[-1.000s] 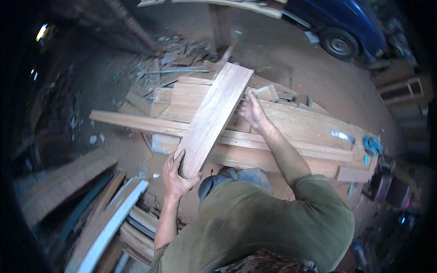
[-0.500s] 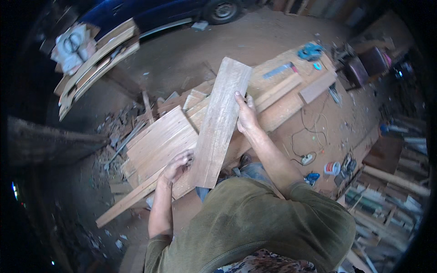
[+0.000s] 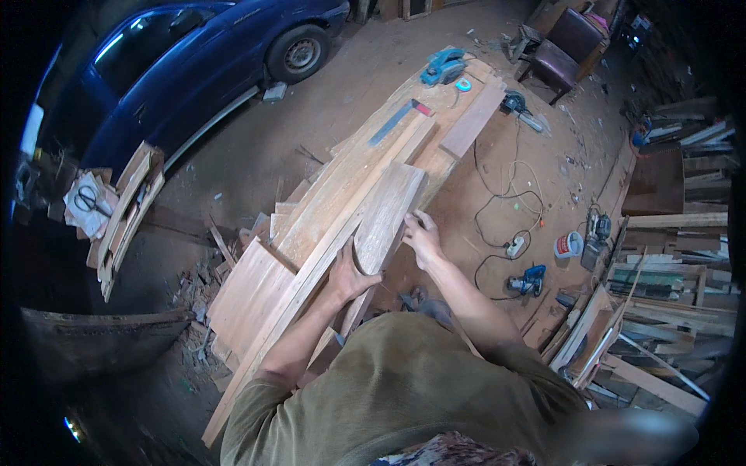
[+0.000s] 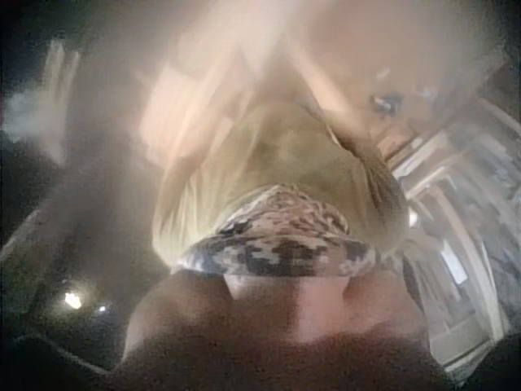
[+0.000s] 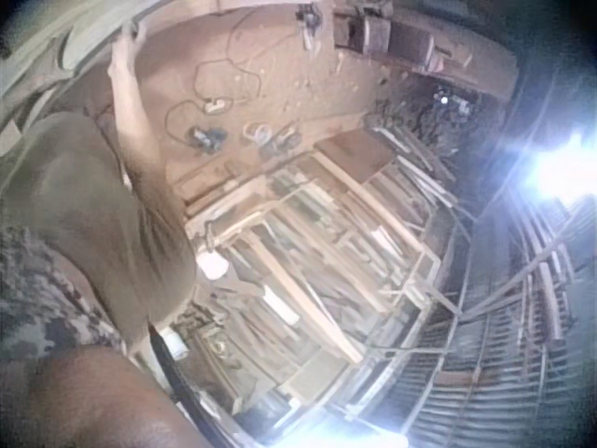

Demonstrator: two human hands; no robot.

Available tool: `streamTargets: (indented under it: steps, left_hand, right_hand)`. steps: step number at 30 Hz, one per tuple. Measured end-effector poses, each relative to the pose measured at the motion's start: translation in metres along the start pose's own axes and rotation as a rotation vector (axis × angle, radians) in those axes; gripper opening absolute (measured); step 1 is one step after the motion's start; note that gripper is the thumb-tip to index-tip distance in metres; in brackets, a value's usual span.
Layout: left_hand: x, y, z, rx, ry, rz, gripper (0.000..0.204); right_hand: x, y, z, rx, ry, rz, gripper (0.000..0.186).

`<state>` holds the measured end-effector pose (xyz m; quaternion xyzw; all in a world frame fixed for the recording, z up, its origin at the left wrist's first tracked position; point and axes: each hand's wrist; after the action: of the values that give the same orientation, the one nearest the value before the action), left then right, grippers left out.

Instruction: The person uses a circular saw to cut a wooden plank on a workbench. They then measure and mark the wood with a ruler and pencil. Finally, the person uses a handheld electric sander to smooth the surface of the cut wood.

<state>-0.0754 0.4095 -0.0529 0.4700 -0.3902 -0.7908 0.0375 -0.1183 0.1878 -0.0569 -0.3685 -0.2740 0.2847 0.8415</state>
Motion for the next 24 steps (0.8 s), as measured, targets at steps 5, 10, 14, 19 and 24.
streamTargets:
  steps: [5,10,14,19,24]
  left_hand:
    - [0.024,0.029,-0.044,-0.037,0.082,0.036,0.123]
    - [0.017,0.021,-0.108,-0.033,0.193,-0.019,0.121]
    - [-0.028,-0.020,-0.170,0.003,0.220,-0.176,0.122]
    - [-0.048,-0.063,-0.266,0.027,0.246,-0.326,0.125]
    - [-0.022,-0.101,-0.354,-0.020,0.137,-0.348,0.131]
  right_hand:
    - [-0.101,-0.025,0.019,0.008,0.004,0.065,0.049]
    - [-0.264,0.028,0.016,0.039,0.113,-0.003,0.049]
    - [-0.356,0.083,0.050,0.220,0.561,-0.131,0.052]
    - [-0.427,0.133,0.115,0.404,0.779,-0.120,0.022]
    - [-0.389,0.116,0.155,0.515,0.743,0.002,0.008]
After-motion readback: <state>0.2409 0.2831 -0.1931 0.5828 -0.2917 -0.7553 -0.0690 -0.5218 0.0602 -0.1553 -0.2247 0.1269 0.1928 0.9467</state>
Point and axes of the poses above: each hand's wrist, its own z-axis away from the middle knuckle, its own x-axis out of the palm, y = z × x, and after that the axes turned 5 degrees about x, right-handed
